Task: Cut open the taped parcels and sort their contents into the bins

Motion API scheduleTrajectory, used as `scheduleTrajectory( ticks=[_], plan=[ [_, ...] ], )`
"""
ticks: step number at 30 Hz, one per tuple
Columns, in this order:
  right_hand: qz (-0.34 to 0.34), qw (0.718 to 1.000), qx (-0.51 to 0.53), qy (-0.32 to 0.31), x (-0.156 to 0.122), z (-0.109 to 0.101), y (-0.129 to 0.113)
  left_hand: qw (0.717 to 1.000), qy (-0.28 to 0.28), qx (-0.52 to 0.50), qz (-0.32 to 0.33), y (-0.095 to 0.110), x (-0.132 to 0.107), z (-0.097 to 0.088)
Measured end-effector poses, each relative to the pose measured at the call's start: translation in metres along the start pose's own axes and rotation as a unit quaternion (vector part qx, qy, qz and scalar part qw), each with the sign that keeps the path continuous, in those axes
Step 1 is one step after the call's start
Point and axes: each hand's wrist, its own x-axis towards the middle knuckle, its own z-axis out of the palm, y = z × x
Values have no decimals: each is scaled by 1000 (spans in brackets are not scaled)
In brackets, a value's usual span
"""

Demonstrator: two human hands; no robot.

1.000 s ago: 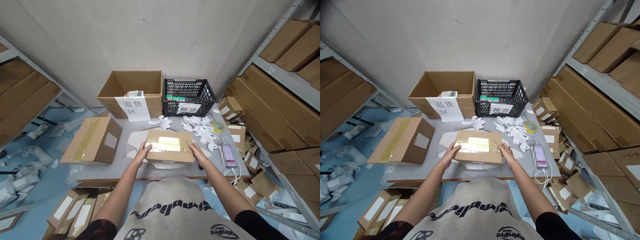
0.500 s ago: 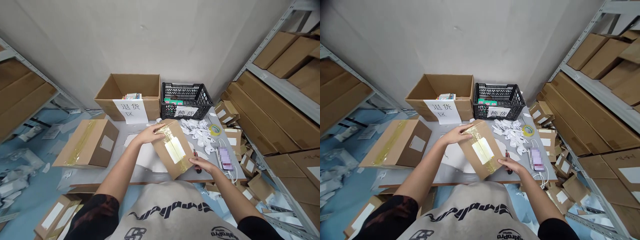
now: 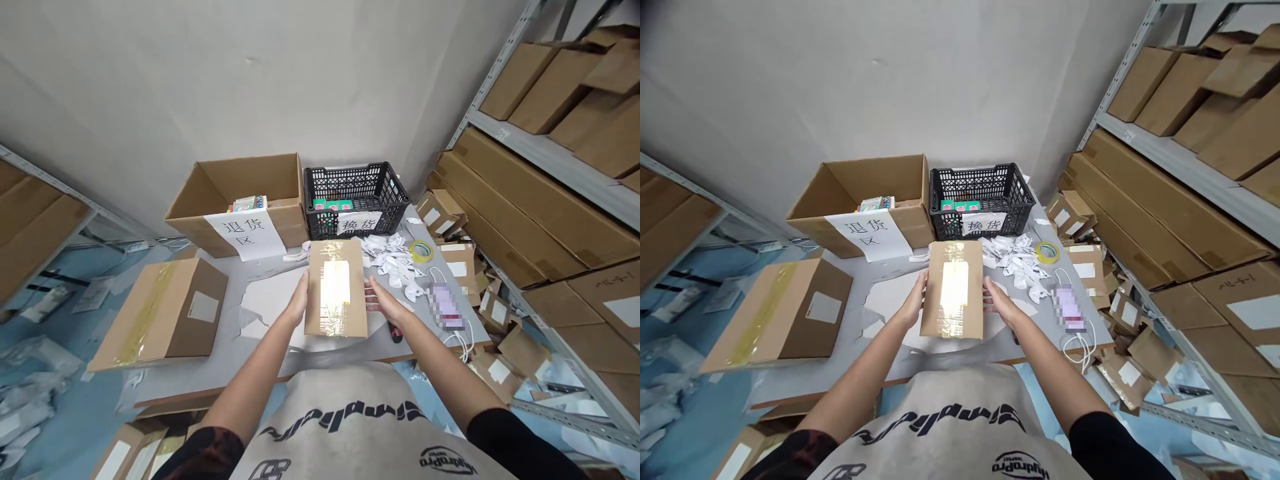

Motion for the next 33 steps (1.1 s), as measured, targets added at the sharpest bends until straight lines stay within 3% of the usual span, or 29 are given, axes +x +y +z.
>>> scheduleTrajectory(
  ticks=[2,5,9,12,16,22,25,29,33],
  plan=[
    [-1,999,32,19,6,4,-4,1000,6,-13,-16,0,-3,0],
    [-43,996,73,21,9,12,-19,998,60,-34,-7,13,-3,-6],
    [-121,987,104,27,1,19,-47,985,85,-129,75,35,-8,-20],
    [-132,986,96,4,-3,22,-59,977,70,-157,127,43,-15,-28],
    [-95,995,29,5,1,29,-48,990,31,-108,87,29,-23,-29],
    [24,1000,-10,-5,4,24,-17,998,37,-38,23,-6,-32,-20],
    [7,1000,-11,-7,3,20,-16,999,23,-31,12,-6,-29,-21],
    [-50,998,-34,12,4,31,-30,999,1,-40,2,9,-22,-23],
    [-104,994,2,-21,1,36,-49,998,23,-28,46,23,-29,-30]
  ],
)
